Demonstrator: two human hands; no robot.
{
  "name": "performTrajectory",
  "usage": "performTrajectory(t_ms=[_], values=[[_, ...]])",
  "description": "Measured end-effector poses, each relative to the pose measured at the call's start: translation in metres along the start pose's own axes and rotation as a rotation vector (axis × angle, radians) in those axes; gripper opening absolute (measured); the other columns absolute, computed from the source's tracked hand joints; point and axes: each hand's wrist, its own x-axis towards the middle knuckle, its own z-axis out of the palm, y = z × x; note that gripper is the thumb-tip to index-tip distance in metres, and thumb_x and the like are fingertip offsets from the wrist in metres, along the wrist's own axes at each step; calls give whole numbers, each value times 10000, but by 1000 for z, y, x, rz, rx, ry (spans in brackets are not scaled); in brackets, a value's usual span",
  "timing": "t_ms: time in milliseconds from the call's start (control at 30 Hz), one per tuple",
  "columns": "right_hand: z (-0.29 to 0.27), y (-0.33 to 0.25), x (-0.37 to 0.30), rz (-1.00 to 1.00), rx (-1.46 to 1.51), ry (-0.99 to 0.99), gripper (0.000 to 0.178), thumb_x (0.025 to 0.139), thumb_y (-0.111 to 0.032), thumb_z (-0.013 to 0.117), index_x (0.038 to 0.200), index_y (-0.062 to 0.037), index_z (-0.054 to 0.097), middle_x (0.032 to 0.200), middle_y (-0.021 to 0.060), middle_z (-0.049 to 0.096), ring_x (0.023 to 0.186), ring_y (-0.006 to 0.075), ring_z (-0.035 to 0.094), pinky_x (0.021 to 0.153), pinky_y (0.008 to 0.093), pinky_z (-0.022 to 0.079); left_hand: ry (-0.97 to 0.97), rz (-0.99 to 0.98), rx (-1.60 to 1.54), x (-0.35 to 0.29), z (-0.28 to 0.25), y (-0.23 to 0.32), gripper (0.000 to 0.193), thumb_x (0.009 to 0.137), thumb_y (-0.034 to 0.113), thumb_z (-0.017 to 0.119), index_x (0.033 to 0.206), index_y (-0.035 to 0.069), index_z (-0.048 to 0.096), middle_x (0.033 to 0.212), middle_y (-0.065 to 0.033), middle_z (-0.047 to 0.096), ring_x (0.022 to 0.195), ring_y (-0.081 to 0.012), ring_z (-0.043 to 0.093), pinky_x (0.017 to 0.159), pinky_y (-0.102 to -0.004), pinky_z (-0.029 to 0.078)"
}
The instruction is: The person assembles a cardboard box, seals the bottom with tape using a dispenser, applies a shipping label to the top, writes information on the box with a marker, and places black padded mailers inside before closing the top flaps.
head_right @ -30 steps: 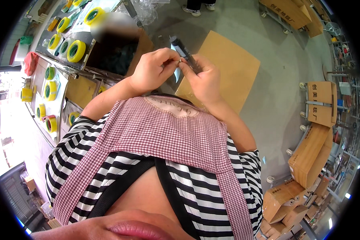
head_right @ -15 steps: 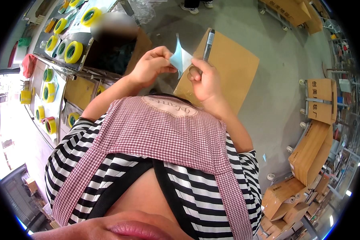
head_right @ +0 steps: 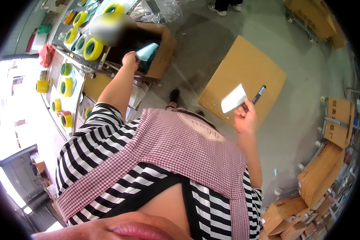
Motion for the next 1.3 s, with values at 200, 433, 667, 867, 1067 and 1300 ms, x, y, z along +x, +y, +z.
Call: performTrajectory(t_ms=[200,433,667,867,1067,1300], values=[[-7,-8,-2,-151,-65,119,46,927,-51,588,900,-64,553,696,-26,455,502,70,357,522,246,312,226,-104,234,81,-24,-34,206,926,147,577,1111,74,634,1030,-111,645,947,-247,610,758,-394,510],[10,-3,-17,-899,-963,153,119,926,-115,626,1003,-27,603,800,19,605,625,69,501,543,238,409,-1222,-433,266,-245,116,-79,383,996,386,515,1087,34,636,1005,-69,651,970,-206,601,872,-388,482],[-31,46,11,-1106,-1357,-101,313,751,-132,782,1013,-39,639,1050,120,677,855,286,675,728,349,538,-1283,-473,386,-307,163,-137,229,931,106,617,1127,-10,592,983,-86,643,846,-181,636,786,-310,541],[-95,23,21,-346,-893,490,357,788,-217,794,1037,-6,648,946,91,679,872,181,639,782,297,500,-1247,-503,569,-310,169,-178,258,934,71,599,1172,-28,607,1077,-107,658,968,-209,656,821,-365,562],[-147,10,91,-146,-714,479,384,779,-195,788,1022,60,636,920,96,672,813,163,616,734,300,484,-1233,-394,669,-308,180,-235,313,910,122,632,1191,-12,604,1053,-95,669,895,-194,654,784,-338,547],[-165,3,135,-245,-793,566,382,766,-208,791,995,59,644,891,101,678,788,165,624,712,297,486,-1179,432,1100,-279,167,-224,354,910,180,600,1244,61,586,1176,-98,633,988,-245,637,867,-356,516]])
